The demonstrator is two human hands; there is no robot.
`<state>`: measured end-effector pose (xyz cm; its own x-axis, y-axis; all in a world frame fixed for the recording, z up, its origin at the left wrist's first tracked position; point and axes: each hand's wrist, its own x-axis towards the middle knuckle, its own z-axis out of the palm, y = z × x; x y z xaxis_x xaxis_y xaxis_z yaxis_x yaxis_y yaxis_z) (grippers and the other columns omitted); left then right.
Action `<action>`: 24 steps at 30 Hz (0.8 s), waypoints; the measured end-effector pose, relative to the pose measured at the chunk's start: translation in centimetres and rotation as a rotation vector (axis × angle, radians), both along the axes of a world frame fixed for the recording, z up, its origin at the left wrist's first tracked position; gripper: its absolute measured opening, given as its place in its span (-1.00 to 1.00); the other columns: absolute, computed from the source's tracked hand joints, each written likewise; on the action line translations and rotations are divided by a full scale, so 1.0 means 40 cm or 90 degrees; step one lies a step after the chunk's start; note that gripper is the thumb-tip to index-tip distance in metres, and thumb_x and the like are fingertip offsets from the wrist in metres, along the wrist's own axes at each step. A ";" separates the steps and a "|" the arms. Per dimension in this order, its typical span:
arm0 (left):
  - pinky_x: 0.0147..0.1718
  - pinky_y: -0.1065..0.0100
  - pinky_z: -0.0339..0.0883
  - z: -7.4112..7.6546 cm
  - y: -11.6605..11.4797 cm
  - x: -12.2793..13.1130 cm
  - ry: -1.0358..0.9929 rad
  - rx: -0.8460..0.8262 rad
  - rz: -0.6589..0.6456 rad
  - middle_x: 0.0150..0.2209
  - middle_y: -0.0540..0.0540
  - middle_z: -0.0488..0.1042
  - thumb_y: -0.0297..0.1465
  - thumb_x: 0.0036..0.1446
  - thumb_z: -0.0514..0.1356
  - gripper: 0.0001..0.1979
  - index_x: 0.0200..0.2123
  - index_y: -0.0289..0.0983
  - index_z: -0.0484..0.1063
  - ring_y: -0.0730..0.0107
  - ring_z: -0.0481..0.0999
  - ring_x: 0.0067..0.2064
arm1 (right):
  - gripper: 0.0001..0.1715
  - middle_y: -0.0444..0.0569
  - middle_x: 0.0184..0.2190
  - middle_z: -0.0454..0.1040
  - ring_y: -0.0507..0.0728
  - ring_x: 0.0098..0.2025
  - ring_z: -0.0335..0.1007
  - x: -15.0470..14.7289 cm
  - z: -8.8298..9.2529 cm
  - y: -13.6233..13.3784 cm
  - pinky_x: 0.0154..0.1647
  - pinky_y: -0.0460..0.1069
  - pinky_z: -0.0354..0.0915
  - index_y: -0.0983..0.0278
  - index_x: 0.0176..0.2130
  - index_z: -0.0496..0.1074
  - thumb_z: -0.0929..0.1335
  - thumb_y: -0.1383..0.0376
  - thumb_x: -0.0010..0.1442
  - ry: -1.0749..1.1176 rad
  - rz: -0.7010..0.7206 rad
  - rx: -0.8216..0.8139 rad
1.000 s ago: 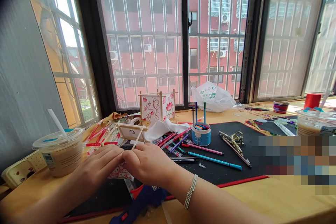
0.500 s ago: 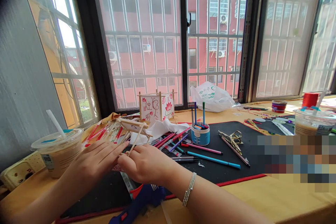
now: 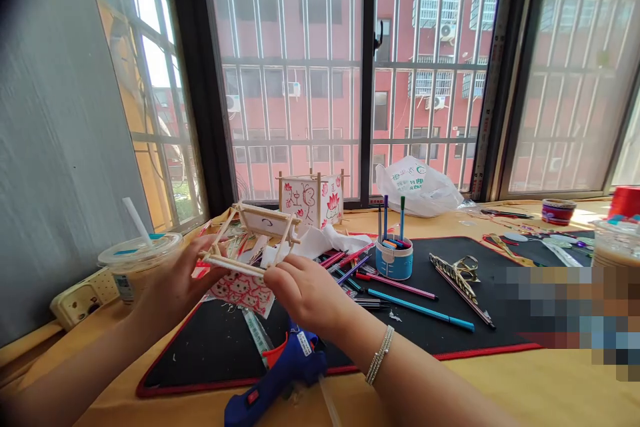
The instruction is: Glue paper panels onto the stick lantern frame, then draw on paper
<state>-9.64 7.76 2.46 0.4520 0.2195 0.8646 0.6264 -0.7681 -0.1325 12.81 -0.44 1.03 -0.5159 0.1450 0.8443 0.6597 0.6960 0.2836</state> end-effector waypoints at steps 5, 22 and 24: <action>-0.53 0.36 0.22 -0.015 0.005 -0.002 0.004 -0.035 -0.013 -0.57 -0.01 0.43 -0.09 0.23 -0.12 -0.61 -0.25 -0.26 0.30 0.30 0.45 -0.52 | -0.84 -0.08 -0.49 0.32 0.05 -0.44 0.15 0.003 -0.011 0.010 -0.46 -0.09 0.09 0.29 -0.25 0.20 0.09 0.39 0.31 0.020 -0.032 -0.072; -0.59 0.43 0.17 0.012 -0.018 0.024 -0.207 -0.470 -0.198 -0.63 0.06 0.25 0.00 0.10 0.02 -0.54 -0.59 -0.25 0.20 0.46 0.26 -0.55 | -0.83 -0.14 -0.45 0.38 0.04 -0.39 0.34 -0.027 -0.006 0.004 -0.38 -0.06 0.28 0.24 -0.17 0.12 0.20 0.23 0.23 0.442 0.163 -0.494; -0.58 0.42 0.22 0.015 -0.016 0.029 -0.301 -0.582 -0.250 -0.61 0.05 0.31 0.03 0.01 0.11 -0.55 -0.56 -0.25 0.24 0.43 0.33 -0.54 | -0.73 -0.13 -0.44 0.37 0.05 -0.39 0.36 -0.030 0.000 0.006 -0.38 -0.04 0.29 0.23 -0.15 0.09 0.22 0.17 0.21 0.500 0.231 -0.550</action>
